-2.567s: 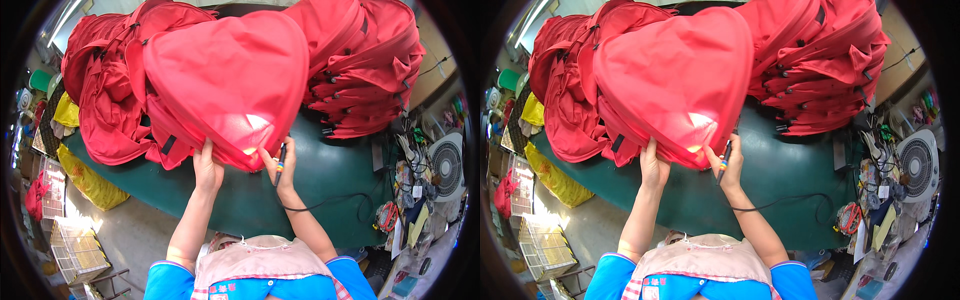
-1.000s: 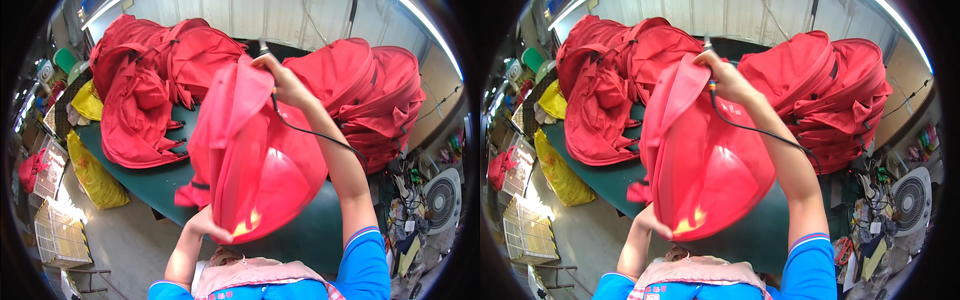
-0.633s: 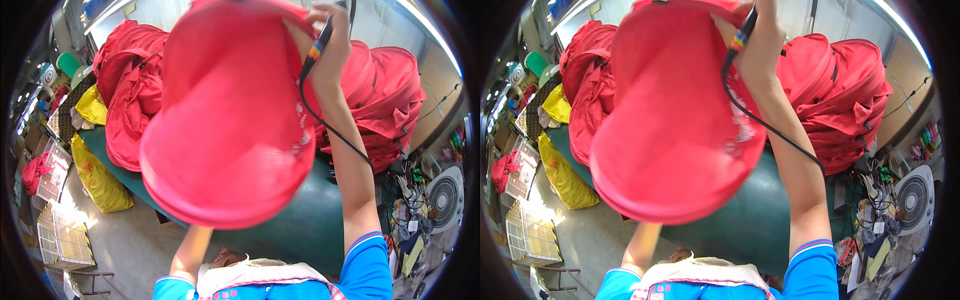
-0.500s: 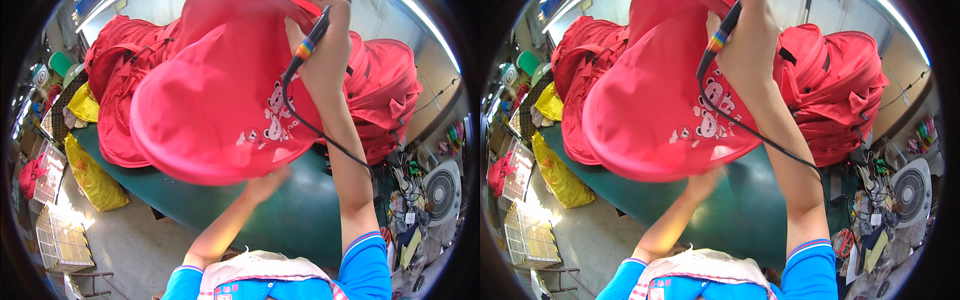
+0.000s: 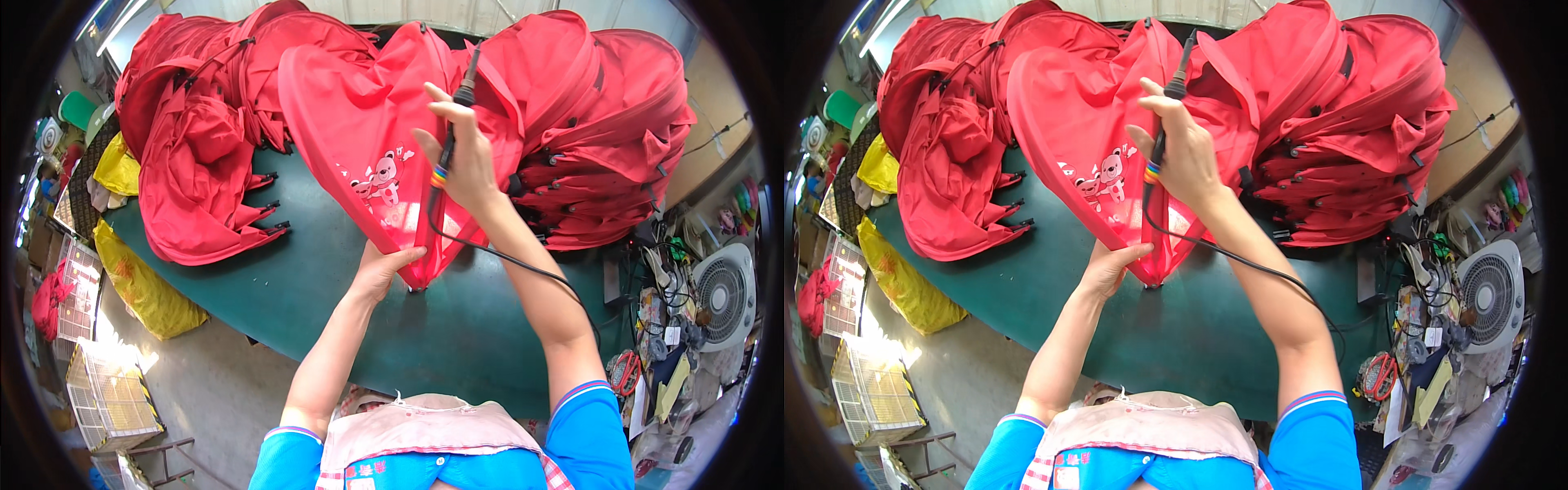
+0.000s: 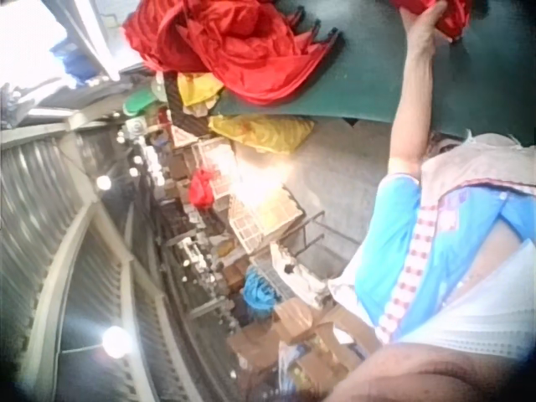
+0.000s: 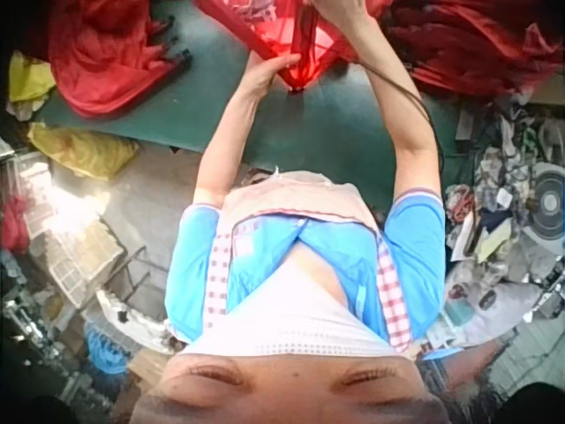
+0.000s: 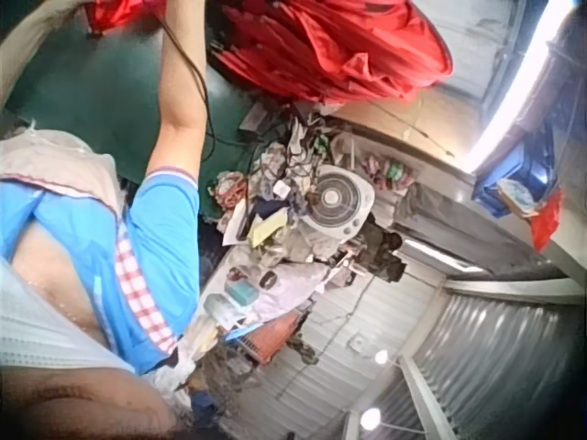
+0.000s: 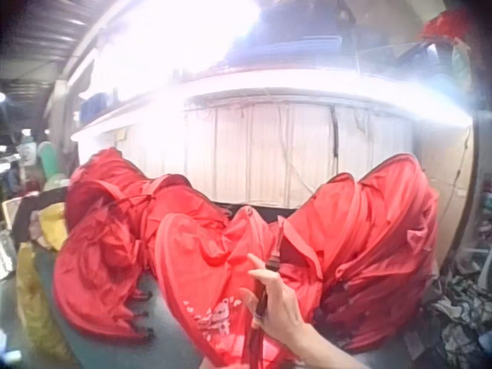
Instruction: The person uses a hot-air tool to seal the edges of red fabric bags on a green worktable. They repeatedly pick up a bag, apply the tool along the seams, flip the bag, and place it back on the pile.
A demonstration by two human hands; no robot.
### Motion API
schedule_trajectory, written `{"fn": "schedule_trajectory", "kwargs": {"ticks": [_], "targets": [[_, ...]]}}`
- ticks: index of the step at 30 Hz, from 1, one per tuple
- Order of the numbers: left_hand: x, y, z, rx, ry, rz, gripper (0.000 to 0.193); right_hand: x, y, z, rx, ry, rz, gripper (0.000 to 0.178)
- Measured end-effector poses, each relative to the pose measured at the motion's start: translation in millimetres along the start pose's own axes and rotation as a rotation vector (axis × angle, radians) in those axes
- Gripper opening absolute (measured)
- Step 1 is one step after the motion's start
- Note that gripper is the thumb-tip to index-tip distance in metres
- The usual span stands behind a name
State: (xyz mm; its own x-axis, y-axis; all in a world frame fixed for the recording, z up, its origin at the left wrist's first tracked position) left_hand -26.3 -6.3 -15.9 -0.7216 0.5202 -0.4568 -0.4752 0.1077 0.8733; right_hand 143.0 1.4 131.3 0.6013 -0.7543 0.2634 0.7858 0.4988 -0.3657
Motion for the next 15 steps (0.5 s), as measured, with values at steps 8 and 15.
{"fn": "schedule_trajectory", "kwargs": {"ticks": [8, 15], "targets": [[12, 2, -6, -0.121, 0.054, 0.010, 0.066, 90, 26, -66, -0.074, -0.107, -0.710, 0.020], [9, -8, -12, -0.242, 0.069, 0.070, 0.043, 85, -122, -124, -0.417, -0.287, 0.103, 0.032]]}}
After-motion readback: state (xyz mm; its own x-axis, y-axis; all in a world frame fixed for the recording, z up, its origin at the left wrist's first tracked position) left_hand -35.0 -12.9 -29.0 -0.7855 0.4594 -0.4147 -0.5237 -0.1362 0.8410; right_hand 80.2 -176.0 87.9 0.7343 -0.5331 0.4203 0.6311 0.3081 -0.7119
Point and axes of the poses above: each hand's wrist, its own z-axis towards the middle knuckle, its own x-axis out of the back of the hand, y = z × x, the point moved 3 cm from there along z, towards the middle knuckle, and after that the axes turned 13 degrees about -x, right-handed, at the moved point
